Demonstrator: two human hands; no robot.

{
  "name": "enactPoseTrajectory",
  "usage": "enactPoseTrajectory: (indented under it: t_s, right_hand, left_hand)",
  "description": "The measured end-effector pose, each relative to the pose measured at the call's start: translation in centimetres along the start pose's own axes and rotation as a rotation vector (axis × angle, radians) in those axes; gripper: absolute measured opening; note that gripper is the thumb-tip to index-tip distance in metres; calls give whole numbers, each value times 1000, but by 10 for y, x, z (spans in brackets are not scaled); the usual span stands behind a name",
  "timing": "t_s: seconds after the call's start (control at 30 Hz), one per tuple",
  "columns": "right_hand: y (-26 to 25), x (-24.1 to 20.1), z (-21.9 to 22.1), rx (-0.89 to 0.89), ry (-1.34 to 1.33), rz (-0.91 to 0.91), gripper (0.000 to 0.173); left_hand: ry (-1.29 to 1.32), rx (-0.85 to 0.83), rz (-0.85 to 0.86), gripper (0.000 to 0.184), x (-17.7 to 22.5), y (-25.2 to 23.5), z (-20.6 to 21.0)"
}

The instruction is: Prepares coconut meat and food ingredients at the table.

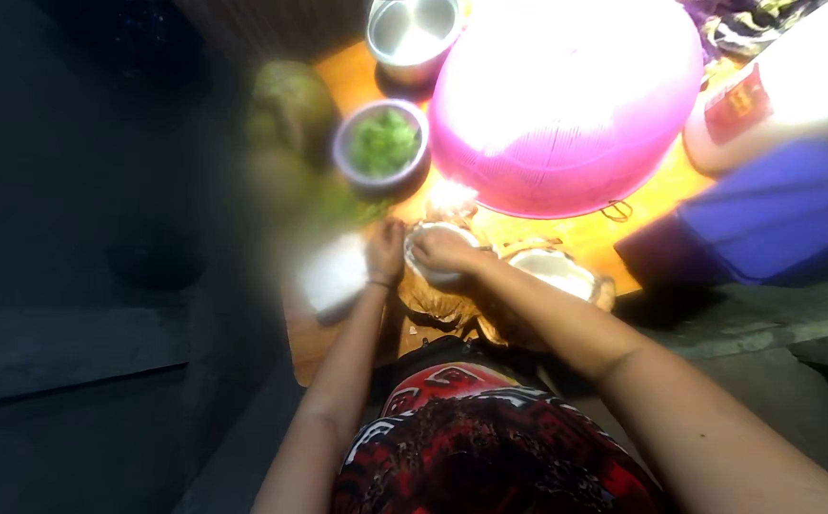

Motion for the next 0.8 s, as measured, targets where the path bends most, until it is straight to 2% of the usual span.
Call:
enactPoseTrajectory:
  t_s: [0.1, 0.17, 0.33, 0.43, 0.57, 0.63, 0.8]
  right_hand:
    - [5, -10, 4, 58, 214, -94, 37]
    - [9, -14, 4, 47, 245, -73, 37]
    - [1, -1, 2, -40, -155, 113, 38]
    - [-3, -2, -3, -111, -276, 200, 34]
    - [-4, -2, 1, -112, -450, 367, 30]
    - [1, -10, -1, -85, -383, 375, 33]
    - [28, -35, -1, 104, 115, 91, 39]
  left_hand:
    - [23, 14, 0, 32, -5, 1, 0]
    - [31, 18, -15, 33, -7, 2, 1]
    - [35, 21, -9, 33, -7, 2, 0]
    - [31, 25, -6, 32, -5, 3, -1]
    - [6, 6, -16, 33, 0, 3, -2]
    - [-2, 5, -33, 33, 1, 2, -1]
    - [114, -12, -69, 33, -8, -5, 5]
Point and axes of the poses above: each hand's wrist, its own y-axis away from the middle knuckle, its own z-axis out of the palm, x = y × z, the point moved 2 cm from there along -y, towards the middle knuckle, and after that the axes turned 6 degrees about x, right-handed, at the moved point
